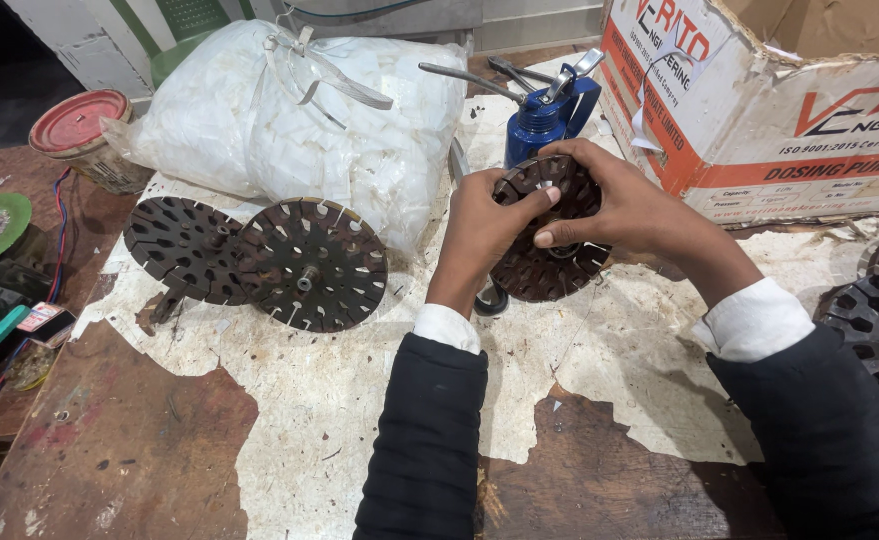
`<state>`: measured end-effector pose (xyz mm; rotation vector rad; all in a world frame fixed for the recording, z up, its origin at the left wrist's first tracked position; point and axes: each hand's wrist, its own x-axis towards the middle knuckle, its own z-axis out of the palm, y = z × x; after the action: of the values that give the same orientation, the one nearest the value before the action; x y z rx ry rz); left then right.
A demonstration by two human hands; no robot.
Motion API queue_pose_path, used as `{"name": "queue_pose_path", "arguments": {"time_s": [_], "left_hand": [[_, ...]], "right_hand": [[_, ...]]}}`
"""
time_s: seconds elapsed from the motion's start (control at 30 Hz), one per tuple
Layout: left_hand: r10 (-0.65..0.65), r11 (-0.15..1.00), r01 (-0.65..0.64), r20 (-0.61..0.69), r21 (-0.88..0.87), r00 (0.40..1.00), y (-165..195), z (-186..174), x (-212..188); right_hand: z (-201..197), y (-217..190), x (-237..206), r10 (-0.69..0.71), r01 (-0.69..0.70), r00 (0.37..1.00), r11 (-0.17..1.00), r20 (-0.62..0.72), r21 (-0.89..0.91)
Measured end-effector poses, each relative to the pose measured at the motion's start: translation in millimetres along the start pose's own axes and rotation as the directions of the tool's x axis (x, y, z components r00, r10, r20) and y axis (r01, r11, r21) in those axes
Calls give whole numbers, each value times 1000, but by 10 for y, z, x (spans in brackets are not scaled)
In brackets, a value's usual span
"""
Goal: The person handles rusty circular metal disc components on a workbench, moving a cardboard box aside and picking up small parts from it. They fit a small piece onto a disc, use scissors to trim a small item, and press the piece into place on the disc hub.
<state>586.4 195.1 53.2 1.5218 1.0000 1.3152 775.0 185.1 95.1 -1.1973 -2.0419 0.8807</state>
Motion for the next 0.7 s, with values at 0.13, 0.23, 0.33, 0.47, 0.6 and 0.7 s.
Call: {"name": "queue_pose_path", "arguments": {"time_s": [0.13,0.23,0.33,0.47,0.6,0.7], "left_hand": [[-20,998,20,-4,-52,1000,20,1,-13],[2,1000,-2,-21,-13,1000,22,9,-16],[20,996,-15,-58,90,998,32,18,-20],[-32,985,47,-93,166,995,55,19,-14],[-38,978,61,-120,199,992,57,31,-13],[7,978,19,-122,206,992,50,36,-11]], "right_hand": [[0,-14,7,-3,3,1000,999,5,-32],[8,-32,5,48,-48,999,999,-7,-10],[13,-50,2,49,-49,999,998,-4,-29],[23,-52,-10,40,-41,999,998,-20,-37],[27,-37,-2,6,-7,1000,999,-18,-37],[22,-29,0,6,-7,1000,1000,-17,-30]]}}
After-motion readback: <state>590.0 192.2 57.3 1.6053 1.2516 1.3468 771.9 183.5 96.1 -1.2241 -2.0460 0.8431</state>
